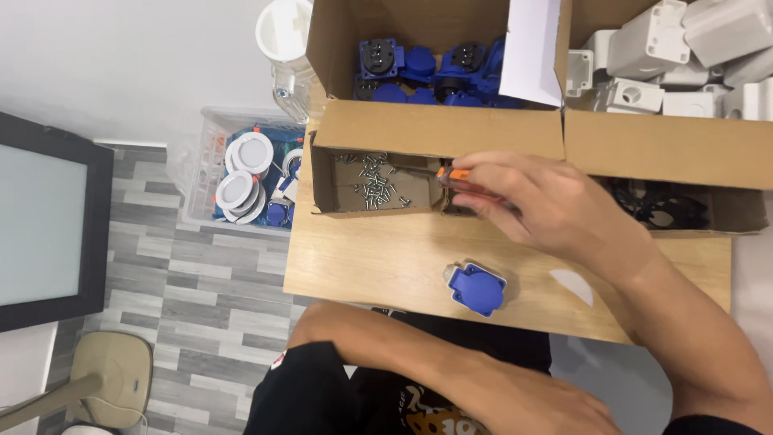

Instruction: The person assembles a blue electrical socket by attaching a white cover and securing it with screws using a screwdriver. They retrieve parts and screws from a nearby box and tighten each screw in sequence.

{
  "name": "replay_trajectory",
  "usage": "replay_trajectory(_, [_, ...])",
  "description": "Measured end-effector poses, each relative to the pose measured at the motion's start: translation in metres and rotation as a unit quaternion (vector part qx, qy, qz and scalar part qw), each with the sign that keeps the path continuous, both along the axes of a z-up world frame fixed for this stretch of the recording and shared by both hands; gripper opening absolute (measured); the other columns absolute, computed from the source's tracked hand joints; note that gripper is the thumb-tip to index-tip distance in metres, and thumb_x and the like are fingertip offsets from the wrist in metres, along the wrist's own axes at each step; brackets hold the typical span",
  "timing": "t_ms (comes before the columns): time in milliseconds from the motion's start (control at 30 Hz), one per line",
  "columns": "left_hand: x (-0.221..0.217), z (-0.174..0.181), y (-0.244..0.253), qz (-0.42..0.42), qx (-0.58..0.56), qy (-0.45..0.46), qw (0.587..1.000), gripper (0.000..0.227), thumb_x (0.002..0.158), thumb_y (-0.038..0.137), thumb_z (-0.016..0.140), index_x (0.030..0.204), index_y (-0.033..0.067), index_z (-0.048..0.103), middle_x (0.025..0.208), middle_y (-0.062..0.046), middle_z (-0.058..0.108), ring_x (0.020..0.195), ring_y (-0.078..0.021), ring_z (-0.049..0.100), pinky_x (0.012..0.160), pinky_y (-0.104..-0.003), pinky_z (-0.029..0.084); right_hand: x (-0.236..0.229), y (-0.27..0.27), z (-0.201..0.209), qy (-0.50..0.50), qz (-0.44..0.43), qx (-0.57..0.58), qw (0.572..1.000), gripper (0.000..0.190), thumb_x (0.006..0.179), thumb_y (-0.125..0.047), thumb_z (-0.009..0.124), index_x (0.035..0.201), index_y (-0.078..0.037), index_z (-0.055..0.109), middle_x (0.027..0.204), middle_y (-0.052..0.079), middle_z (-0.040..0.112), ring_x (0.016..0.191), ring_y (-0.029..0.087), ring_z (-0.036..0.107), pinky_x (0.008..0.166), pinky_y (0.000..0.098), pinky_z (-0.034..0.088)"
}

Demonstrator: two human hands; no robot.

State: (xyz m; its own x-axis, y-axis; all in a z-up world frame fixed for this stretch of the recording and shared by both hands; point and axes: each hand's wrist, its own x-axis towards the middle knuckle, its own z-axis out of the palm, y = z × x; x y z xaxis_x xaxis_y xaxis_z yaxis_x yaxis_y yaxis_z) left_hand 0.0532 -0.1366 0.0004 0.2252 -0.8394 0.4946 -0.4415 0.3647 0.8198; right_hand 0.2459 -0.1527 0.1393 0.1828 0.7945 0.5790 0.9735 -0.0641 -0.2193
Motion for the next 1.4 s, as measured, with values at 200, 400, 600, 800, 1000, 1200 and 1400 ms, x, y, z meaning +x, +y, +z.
replay_trajectory(200, [0.04,0.132,0.067,0.128,0.051,-0.158,0.978,0.03,0.112,0.022,0.041,0.118,0.0036,0.064,0.128,-0.009,0.067,0.116,-0.0311,0.071,0.099,-0.042,0.054,-0.007,-0.025,0.031,0.184,-0.087,0.015,0.979,0.027,0.102,-0.014,0.083,0.125,-0.001,0.077,0.131,0.009,0.08,0.11,0.014,0.079,0.096,0.0243,0.062])
replay_trajectory(400, [0.064,0.214,0.123,0.389,-0.104,-0.202,0.893,0.018,0.115,0.022,0.073,0.128,0.0096,0.072,0.115,-0.004,0.082,0.097,-0.0287,0.085,0.092,-0.042,0.067,0.006,-0.058,0.046,0.181,-0.042,0.151,0.971,0.037,0.105,0.002,0.079,0.13,0.011,0.054,0.119,0.033,0.076,0.111,0.04,0.081,0.095,0.0426,0.066])
replay_trajectory(600, [0.1,0.237,0.163,0.585,-0.115,-0.268,0.757,0.014,0.108,0.011,0.064,0.118,0.0034,0.069,0.107,-0.012,0.078,0.095,-0.0237,0.075,0.083,-0.035,0.061,0.01,-0.09,0.057,0.164,-0.07,0.276,0.944,0.04,0.114,0.002,0.066,0.139,0.005,0.035,0.122,0.034,0.055,0.108,0.05,0.08,0.09,0.0455,0.066])
replay_trajectory(800, [0.11,0.237,0.172,0.669,-0.028,-0.161,0.725,0.028,0.109,0.025,0.063,0.133,0.0088,0.062,0.123,-0.01,0.07,0.114,-0.0228,0.07,0.092,-0.033,0.053,0.035,-0.125,0.052,0.13,-0.085,0.37,0.916,0.038,0.121,-0.011,0.06,0.144,0.006,0.035,0.136,0.023,0.047,0.104,0.052,0.074,0.081,0.0507,0.064])
replay_trajectory(1000, [0.112,0.239,0.171,0.676,0.03,-0.114,0.727,0.042,0.098,0.032,0.081,0.131,0.0126,0.062,0.119,-0.005,0.072,0.108,-0.0167,0.072,0.086,-0.029,0.055,0.044,-0.162,0.037,0.199,-0.081,0.4,0.891,0.039,0.128,-0.016,0.046,0.159,0.003,0.033,0.132,0.045,0.056,0.087,0.049,0.062,0.079,0.0541,0.062])
replay_trajectory(1200, [0.119,0.228,0.167,0.652,0.001,-0.097,0.752,0.028,0.098,0.024,0.085,0.117,0.0121,0.068,0.098,-0.001,0.075,0.087,-0.0101,0.072,0.077,-0.023,0.058,0.047,-0.188,0.018,0.259,-0.175,0.374,0.873,0.06,0.13,-0.052,0.048,0.137,0.006,0.058,0.141,0.017,0.058,0.095,0.037,0.07,0.093,0.0436,0.067])
replay_trajectory(1400, [0.118,0.228,0.169,0.641,-0.03,-0.135,0.755,0.007,0.104,0.009,0.079,0.11,0.0079,0.076,0.1,-0.003,0.08,0.078,-0.0119,0.066,0.073,-0.023,0.056,0.062,-0.218,-0.01,0.232,-0.16,0.353,0.892,0.062,0.136,-0.051,0.041,0.144,0.008,0.053,0.163,0.02,0.049,0.108,0.035,0.063,0.121,0.0588,0.072])
